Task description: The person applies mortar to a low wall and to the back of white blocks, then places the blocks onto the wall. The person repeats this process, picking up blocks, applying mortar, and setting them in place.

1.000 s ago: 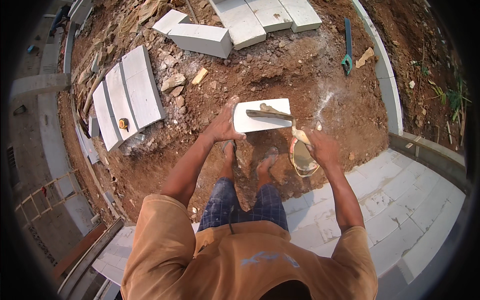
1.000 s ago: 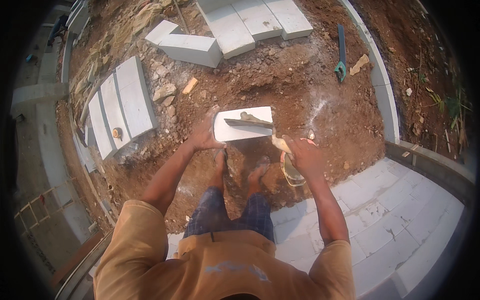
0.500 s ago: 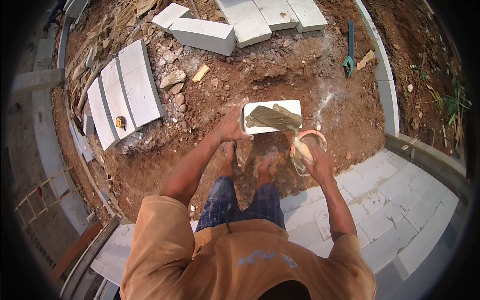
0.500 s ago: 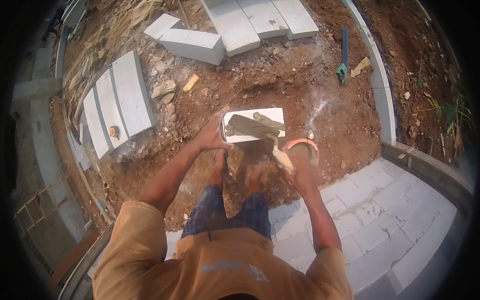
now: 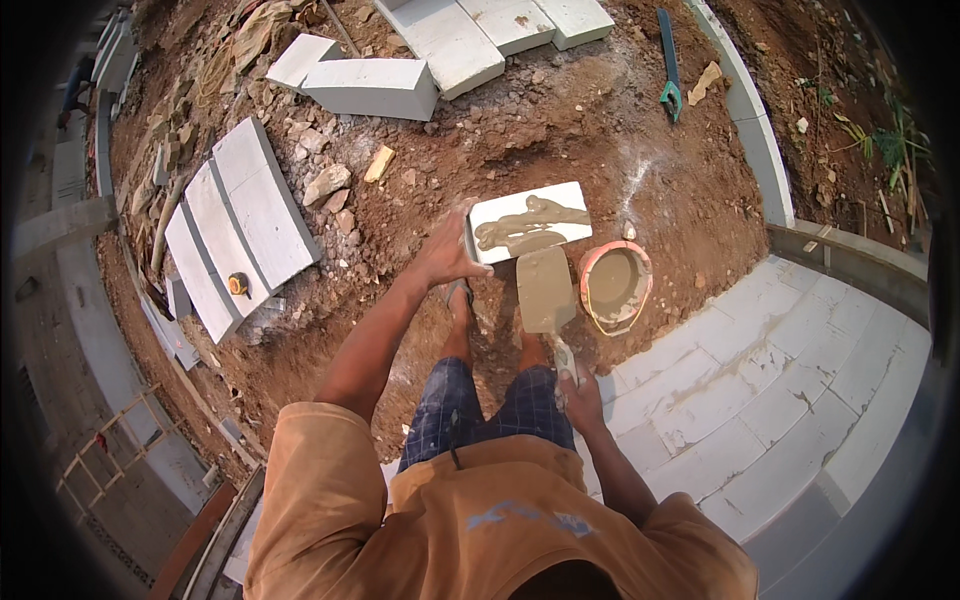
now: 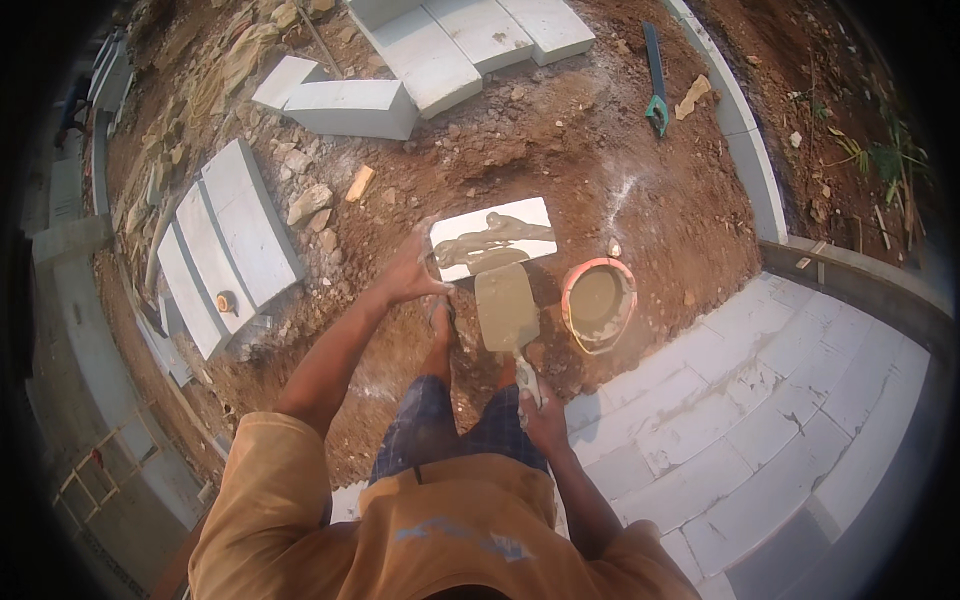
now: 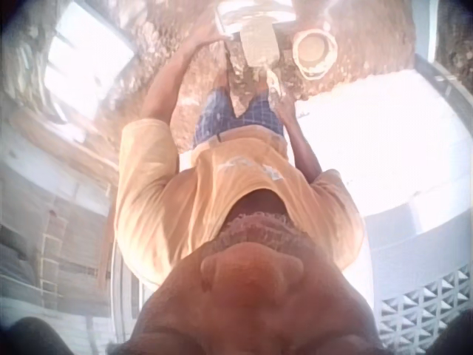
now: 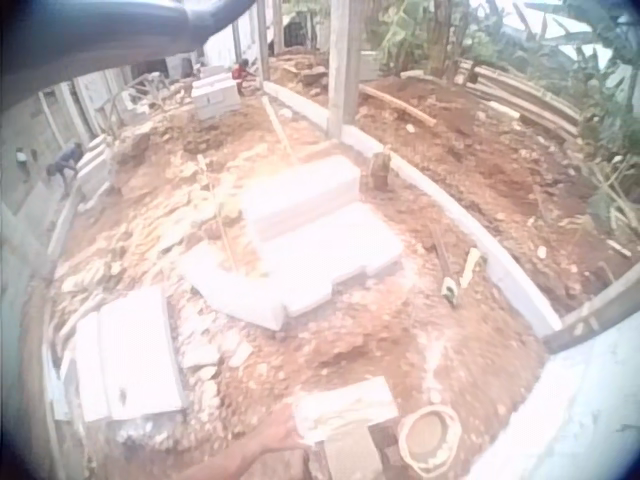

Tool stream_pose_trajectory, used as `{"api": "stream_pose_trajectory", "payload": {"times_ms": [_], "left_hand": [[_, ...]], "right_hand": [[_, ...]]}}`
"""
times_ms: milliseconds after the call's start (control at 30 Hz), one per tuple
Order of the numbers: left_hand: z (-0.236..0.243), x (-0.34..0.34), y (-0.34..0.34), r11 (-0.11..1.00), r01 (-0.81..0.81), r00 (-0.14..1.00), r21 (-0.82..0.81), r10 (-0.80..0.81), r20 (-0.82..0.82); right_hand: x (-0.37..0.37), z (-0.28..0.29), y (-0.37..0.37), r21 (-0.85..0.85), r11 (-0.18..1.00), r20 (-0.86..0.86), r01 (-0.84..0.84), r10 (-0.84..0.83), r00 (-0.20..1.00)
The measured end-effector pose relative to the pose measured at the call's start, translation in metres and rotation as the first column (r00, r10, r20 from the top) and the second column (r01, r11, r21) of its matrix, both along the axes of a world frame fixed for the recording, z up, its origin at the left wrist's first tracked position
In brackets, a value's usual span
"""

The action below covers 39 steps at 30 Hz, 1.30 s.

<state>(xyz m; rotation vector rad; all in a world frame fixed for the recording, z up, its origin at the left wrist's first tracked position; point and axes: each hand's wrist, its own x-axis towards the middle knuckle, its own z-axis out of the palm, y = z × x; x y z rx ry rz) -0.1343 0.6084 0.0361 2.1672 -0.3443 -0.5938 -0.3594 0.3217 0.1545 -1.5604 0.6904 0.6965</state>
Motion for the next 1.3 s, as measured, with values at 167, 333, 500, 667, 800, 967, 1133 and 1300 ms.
{"api": "stream_pose_trajectory", "payload": {"times_ms": [167, 333, 500, 667, 800, 967, 1133, 1300], "left_hand": [[-0.003, 0.000, 0.004, 0.997, 0.059, 0.998, 0.048, -0.061, 0.028], [-0.009, 0.000, -0.001, 0.996, 0.069, 0.997, 0.056, -0.071, 0.035], [-0.009, -0.008, -0.017, 0.998, -0.039, 0.998, -0.046, 0.041, 0.038], [-0.014, -0.010, -0.022, 0.992, -0.089, 0.995, 0.086, 0.086, 0.044], [-0.024, -0.025, 0.013, 0.962, -0.081, 0.982, 0.260, 0.032, 0.188], [-0.020, -0.045, 0.086, 0.942, -0.336, 0.923, -0.019, 0.326, -0.204], [-0.039, -0.098, 0.223, 0.904, -0.314, 0.921, 0.291, 0.364, -0.138], [-0.053, -0.133, 0.274, 0.865, -0.270, 0.923, 0.423, 0.358, -0.143]], "right_hand": [[0.013, -0.035, 0.008, -0.133, 0.970, 0.160, -0.206, 0.226, 0.961], [-0.025, -0.031, -0.050, -0.118, 0.984, -0.115, -0.134, 0.121, 0.986], [-0.050, -0.114, -0.132, -0.379, 0.914, -0.207, 0.146, -0.238, 0.949], [0.003, -0.215, -0.201, -0.519, 0.853, -0.310, -0.051, -0.132, 0.942], [0.053, -0.284, -0.185, -0.802, 0.569, -0.129, -0.184, 0.136, 0.982], [0.085, -0.418, -0.094, -0.122, 0.975, -0.229, 0.185, -0.209, 0.951], [0.105, -0.569, 0.004, 0.151, 0.806, -0.476, 0.573, -0.449, 0.757], [0.149, -0.640, 0.058, 0.323, 0.468, -0.536, 0.823, -0.626, 0.567]]}}
